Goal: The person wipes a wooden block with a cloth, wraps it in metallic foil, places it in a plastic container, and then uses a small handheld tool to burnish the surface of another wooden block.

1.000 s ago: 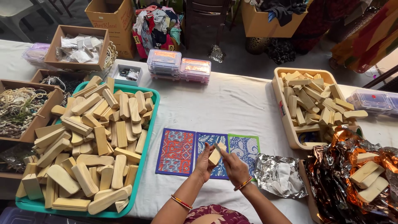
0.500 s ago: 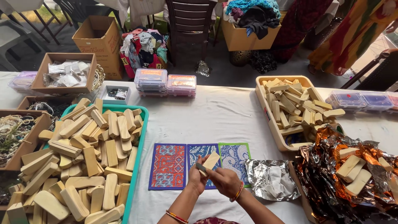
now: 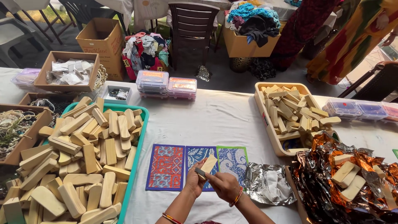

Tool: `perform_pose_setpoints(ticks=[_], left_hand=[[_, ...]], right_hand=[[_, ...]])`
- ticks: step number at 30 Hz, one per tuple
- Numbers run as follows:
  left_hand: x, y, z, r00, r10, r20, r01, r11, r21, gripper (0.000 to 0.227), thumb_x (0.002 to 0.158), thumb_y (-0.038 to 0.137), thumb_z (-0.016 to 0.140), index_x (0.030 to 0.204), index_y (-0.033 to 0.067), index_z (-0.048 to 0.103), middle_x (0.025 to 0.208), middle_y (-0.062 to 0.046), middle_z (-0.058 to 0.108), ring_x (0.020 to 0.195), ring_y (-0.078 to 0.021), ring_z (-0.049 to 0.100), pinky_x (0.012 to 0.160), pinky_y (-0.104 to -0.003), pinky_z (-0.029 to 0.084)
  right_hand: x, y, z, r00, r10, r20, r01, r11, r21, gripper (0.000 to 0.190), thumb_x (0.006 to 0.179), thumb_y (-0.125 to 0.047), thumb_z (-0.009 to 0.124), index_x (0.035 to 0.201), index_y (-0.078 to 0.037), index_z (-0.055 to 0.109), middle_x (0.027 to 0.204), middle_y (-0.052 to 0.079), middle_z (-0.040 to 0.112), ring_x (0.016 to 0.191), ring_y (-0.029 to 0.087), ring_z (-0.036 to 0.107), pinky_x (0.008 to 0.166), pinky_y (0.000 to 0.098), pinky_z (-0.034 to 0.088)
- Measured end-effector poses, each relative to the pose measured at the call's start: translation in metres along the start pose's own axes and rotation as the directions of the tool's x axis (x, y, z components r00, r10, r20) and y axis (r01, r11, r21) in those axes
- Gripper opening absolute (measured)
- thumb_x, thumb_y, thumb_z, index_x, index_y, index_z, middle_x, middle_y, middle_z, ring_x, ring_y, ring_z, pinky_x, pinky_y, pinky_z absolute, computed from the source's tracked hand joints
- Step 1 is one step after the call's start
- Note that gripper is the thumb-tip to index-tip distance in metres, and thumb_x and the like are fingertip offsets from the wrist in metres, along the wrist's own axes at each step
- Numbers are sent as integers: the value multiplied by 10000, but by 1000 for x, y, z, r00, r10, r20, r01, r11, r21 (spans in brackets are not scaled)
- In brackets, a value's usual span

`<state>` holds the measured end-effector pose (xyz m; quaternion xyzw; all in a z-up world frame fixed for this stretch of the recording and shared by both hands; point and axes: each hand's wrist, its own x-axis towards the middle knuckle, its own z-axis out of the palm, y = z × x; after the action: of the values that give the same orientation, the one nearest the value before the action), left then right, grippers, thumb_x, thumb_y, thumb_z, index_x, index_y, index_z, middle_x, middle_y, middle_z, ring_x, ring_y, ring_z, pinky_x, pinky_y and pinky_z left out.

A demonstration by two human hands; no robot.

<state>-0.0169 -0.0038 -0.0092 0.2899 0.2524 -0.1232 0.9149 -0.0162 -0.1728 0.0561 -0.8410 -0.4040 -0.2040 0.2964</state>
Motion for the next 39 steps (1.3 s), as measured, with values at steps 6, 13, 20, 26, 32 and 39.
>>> perform_pose_setpoints(ticks=[6,13,20,26,32,39], left_hand=[[5,2,-1,1000,23,14,-23,1000,-7,286,1006,233,587,1265,157,681,1055,-23,729,854,-103,684,655,-245,566],[-8,9,14,1000,7,-16,-7,1000,5,292,999,221,580,1262,145,684,1063,-25,746,844,-99,714,653,-245,575],[20,-2,-10,999,48,-2,-48,998,-34,281,1012,242,595,1259,155,697,1036,-16,740,849,-98,704,644,-235,574],[18,9,-4,998,59,-8,-59,998,-37,270,1019,222,589,1262,136,671,1055,-10,742,896,-102,722,673,-237,593],[10,16,3,998,69,-1,-69,998,8,296,1013,226,570,1267,134,690,1063,-6,753,877,-84,711,669,-229,594],[14,14,2,998,46,-54,-44,998,40,382,990,409,632,1229,124,720,1036,-6,745,847,-79,681,618,-221,548]], right_hand=[[-4,1,5,999,35,5,-35,999,-11,379,889,-132,740,1266,-113,704,711,56,598,555,203,593,488,361,477],[-9,12,9,988,149,39,-152,985,77,359,903,-133,725,1260,-116,689,752,57,622,581,216,631,503,359,502],[5,18,20,994,105,29,-107,993,46,389,897,-136,708,1285,-135,674,778,60,622,594,231,629,502,365,502],[17,18,17,997,71,8,-71,997,-18,392,885,-134,727,1274,-130,682,747,60,608,560,234,601,493,372,484],[7,33,17,998,65,25,-65,998,-2,364,906,-146,724,1266,-109,683,739,57,616,565,229,606,504,380,489],[-2,53,33,925,363,-116,-355,931,83,307,960,-130,671,1264,-87,693,821,80,665,621,230,634,542,369,509]])
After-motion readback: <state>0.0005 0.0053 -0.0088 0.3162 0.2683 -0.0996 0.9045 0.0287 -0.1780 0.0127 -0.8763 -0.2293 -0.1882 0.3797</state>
